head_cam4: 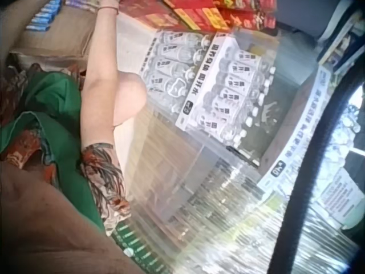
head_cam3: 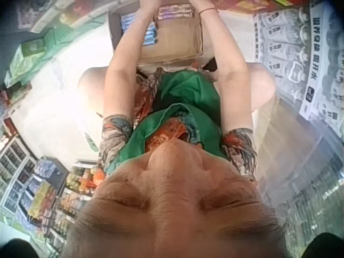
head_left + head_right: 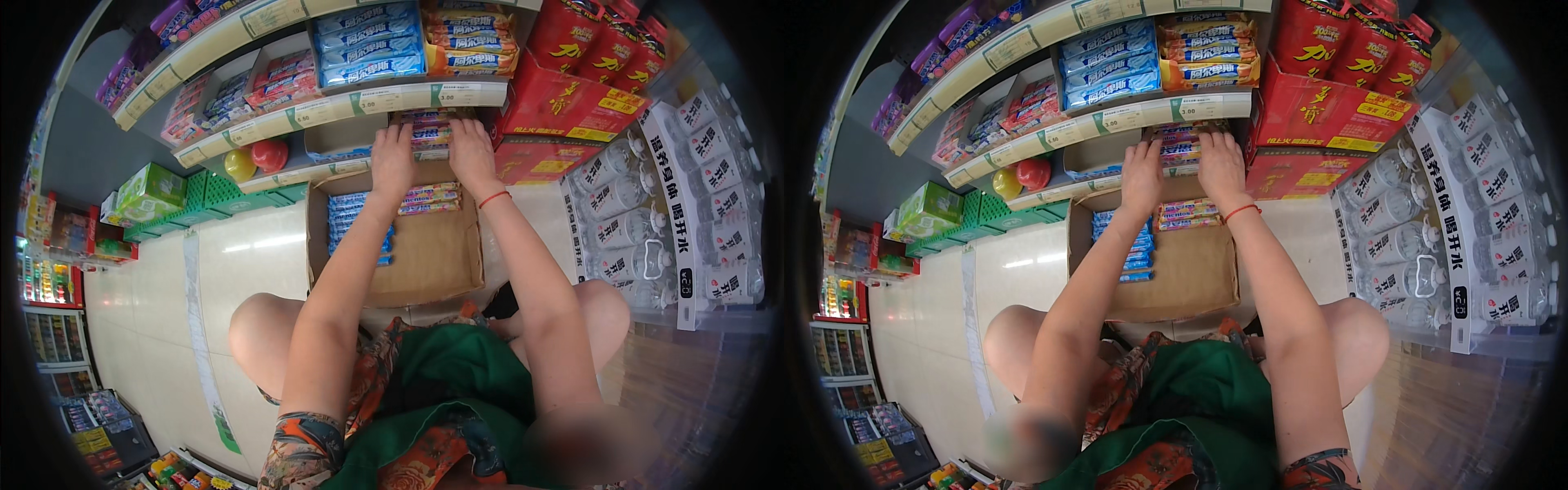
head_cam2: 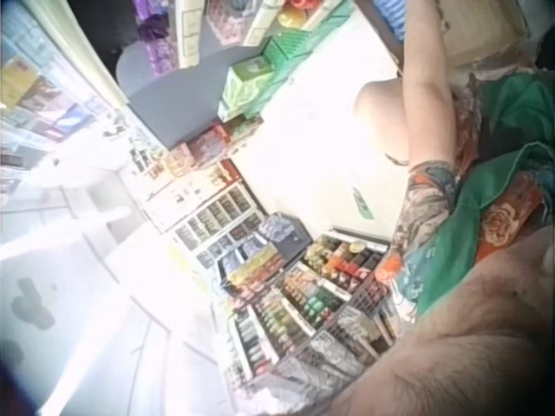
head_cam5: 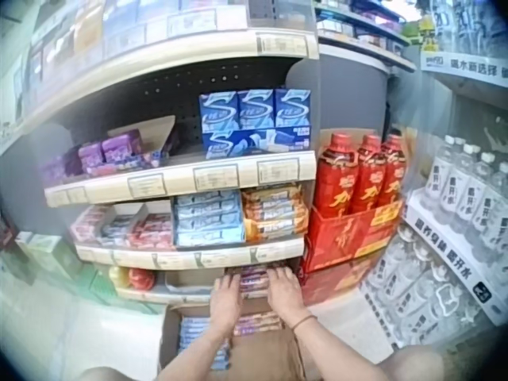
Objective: The person sits on the floor in a store aisle and takes small blue and pink snack packages from a shelf, placing them into a cardboard box on the floor. The person continues to fill the box with the snack packages.
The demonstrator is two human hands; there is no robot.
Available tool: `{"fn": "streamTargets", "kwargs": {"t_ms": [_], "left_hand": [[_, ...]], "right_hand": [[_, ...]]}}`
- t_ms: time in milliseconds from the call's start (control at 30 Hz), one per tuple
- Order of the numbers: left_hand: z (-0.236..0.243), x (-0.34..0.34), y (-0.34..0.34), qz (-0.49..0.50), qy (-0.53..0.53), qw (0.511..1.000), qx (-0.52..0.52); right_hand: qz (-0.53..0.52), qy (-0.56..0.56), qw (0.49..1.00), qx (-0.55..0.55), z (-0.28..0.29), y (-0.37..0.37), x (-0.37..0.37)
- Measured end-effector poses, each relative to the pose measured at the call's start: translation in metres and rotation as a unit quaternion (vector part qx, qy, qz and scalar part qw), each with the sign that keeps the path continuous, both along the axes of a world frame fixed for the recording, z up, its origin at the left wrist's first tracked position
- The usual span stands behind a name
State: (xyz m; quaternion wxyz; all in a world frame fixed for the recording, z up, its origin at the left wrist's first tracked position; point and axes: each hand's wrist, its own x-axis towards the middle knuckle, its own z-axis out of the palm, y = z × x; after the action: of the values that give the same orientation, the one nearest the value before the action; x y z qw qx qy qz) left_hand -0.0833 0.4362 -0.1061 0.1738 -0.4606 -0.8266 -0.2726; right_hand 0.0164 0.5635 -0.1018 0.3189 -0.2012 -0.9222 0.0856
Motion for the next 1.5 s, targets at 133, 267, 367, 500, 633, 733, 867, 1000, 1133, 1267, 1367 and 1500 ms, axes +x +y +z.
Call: {"fn": "streamTargets", "kwargs": {"t_ms": [133, 267, 367, 500, 633, 733, 867, 1000, 1133, 1267, 1367, 1500], "left_hand": [[-0.006, -0.015, 0.009, 0.023, 0.026, 0.999, -0.005], [-0.005, -0.022, 0.020, 0.029, 0.013, 0.998, -0.061], [-0.002, -0.023, 0.027, 0.053, 0.001, 0.991, -0.120], [-0.006, -0.029, 0.029, 0.068, -0.023, 0.986, -0.152], [-0.004, -0.025, 0.025, 0.064, -0.009, 0.993, -0.097], [0.002, -0.020, 0.018, 0.048, 0.023, 0.999, 0.002], [0.012, -0.008, 0.002, 0.018, -0.001, 0.999, 0.045], [0.018, 0.002, -0.014, 0.000, -0.032, 0.996, 0.087], [0.015, 0.008, -0.030, -0.001, -0.041, 0.992, 0.116], [0.001, 0.015, -0.045, -0.007, -0.052, 0.994, 0.094], [-0.018, 0.025, -0.057, -0.014, -0.061, 0.995, 0.080], [-0.052, 0.039, -0.073, 0.006, -0.105, 0.994, 0.008]], "right_hand": [[-0.024, -0.097, 0.995, 0.004, -0.003, 0.010, -0.006], [-0.080, -0.138, 0.987, 0.025, -0.008, 0.010, -0.015], [-0.105, -0.079, 0.990, 0.050, -0.010, 0.008, -0.020], [-0.115, -0.109, 0.987, -0.010, -0.003, 0.005, -0.022], [-0.117, -0.079, 0.990, -0.016, -0.006, 0.009, -0.021], [-0.106, -0.057, 0.992, -0.033, -0.004, 0.010, -0.017], [-0.072, 0.004, 0.994, -0.079, 0.003, 0.001, -0.005], [-0.057, 0.052, 0.995, -0.067, 0.011, -0.013, 0.003], [-0.025, 0.061, 0.996, -0.065, 0.009, -0.024, 0.016], [-0.012, 0.028, 0.998, -0.061, -0.005, -0.035, 0.032], [-0.016, -0.024, 0.997, -0.077, -0.022, -0.043, 0.043], [-0.007, -0.134, 0.988, -0.071, -0.049, -0.054, 0.054]]}}
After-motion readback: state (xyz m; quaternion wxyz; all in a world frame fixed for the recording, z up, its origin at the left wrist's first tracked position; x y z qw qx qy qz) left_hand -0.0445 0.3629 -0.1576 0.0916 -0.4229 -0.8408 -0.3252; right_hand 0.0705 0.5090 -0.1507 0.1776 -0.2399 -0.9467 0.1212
